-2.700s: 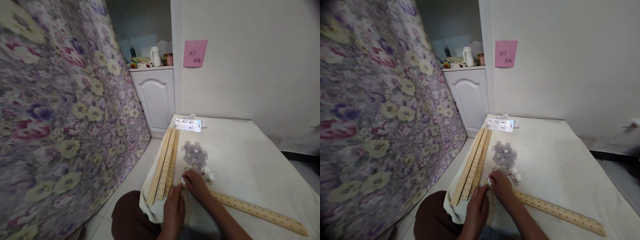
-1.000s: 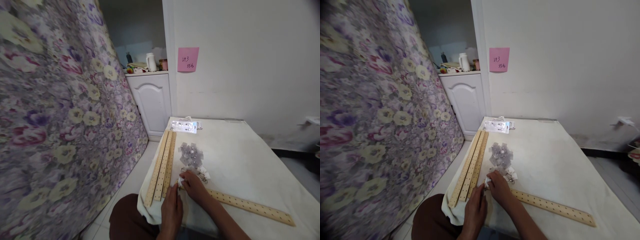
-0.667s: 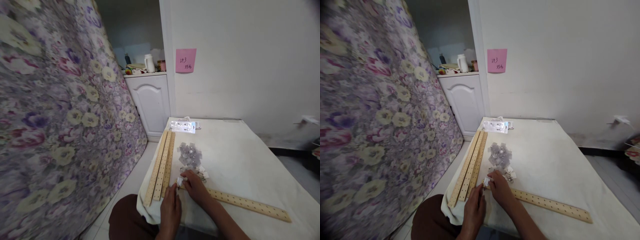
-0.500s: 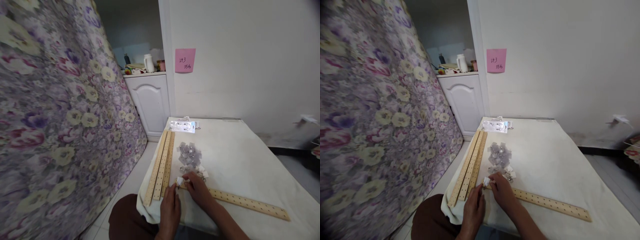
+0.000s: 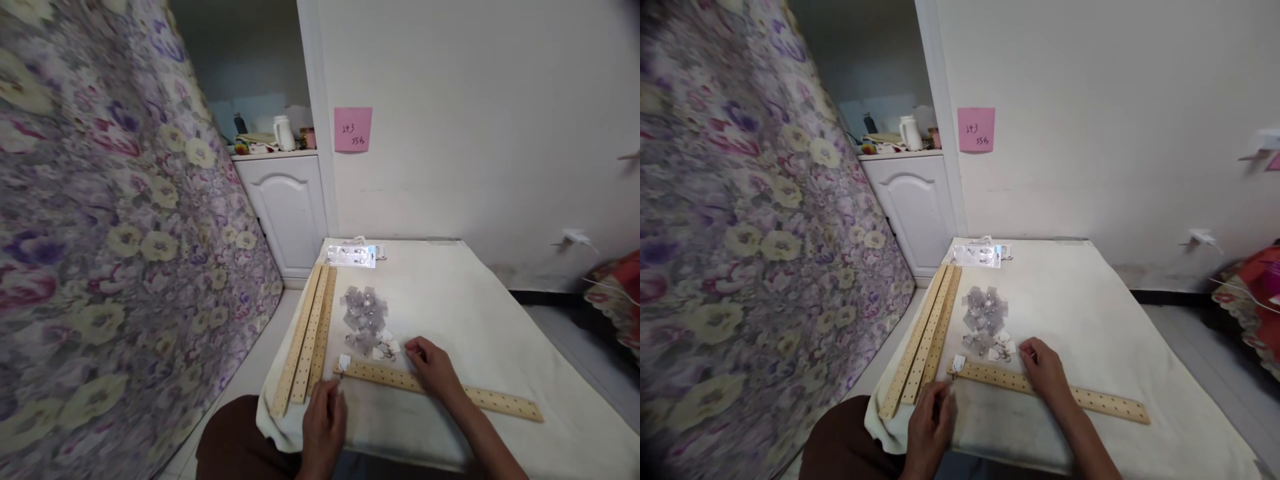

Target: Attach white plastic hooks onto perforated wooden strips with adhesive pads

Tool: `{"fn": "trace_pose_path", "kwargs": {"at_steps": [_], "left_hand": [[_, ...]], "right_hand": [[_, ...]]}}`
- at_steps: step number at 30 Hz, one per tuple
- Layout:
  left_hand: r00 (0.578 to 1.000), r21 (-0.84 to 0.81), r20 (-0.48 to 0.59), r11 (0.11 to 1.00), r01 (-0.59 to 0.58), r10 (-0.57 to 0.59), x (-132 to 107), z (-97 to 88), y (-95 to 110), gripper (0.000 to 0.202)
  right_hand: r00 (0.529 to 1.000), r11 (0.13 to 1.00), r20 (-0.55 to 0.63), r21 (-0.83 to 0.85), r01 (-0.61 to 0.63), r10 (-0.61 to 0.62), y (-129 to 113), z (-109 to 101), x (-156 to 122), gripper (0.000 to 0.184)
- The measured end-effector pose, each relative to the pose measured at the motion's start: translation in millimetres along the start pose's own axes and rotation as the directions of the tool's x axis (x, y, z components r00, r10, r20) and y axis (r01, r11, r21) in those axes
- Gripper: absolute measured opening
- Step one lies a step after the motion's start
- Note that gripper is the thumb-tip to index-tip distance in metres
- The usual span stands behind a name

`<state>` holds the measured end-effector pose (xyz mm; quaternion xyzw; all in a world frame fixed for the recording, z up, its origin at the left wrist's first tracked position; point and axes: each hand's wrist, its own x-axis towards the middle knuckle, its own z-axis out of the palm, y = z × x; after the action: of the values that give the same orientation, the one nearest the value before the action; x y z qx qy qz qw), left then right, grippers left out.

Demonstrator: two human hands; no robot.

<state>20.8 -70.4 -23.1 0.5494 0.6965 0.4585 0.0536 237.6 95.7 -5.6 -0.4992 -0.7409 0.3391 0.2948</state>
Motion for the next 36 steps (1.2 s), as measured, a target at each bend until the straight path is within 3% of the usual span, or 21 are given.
{"fn": "trace_pose_path", "kwargs": {"at_steps": [8,18,21,24,29,33,36], "left_hand": [[0.999,0.02,0.002,0.999,-0.049,0.049,0,1.2,-3,0.014],[0.995,0.044,-0.026,0.995,-0.091,0.092,-1,3.6,-3,0.015],[0.995,0.05,-0.017,0.994,-0.1,0.101,0,3.4,-2,0.014],[0.995,0.059,-0.003,0.993,-0.104,0.105,1,2.5,0,0.015],[0.996,0.074,0.017,0.993,-0.092,0.091,1,1.3,1,0.015],[0.997,0.074,0.02,0.994,-0.08,0.078,2,0.8,2,0.016],[0.998,0.055,0.026,0.997,-0.058,0.056,-1,2.3,8,0.015]], "right_hand": [[0.999,0.998,0.001,0.024,0.052,-0.052,-16,30,5,0.015],[0.996,0.989,-0.06,-0.136,0.062,-0.071,-29,37,8,0.013],[0.99,0.996,-0.112,-0.028,0.081,-0.084,-21,37,10,0.015],[0.988,0.979,-0.15,0.195,0.058,-0.028,-11,34,12,0.018],[0.991,0.778,-0.062,0.626,-0.056,0.122,-7,27,10,0.026],[0.989,0.656,0.014,0.747,-0.11,0.151,-13,18,3,0.033],[0.988,0.635,0.088,0.758,-0.148,0.126,-20,16,-2,0.035]]}}
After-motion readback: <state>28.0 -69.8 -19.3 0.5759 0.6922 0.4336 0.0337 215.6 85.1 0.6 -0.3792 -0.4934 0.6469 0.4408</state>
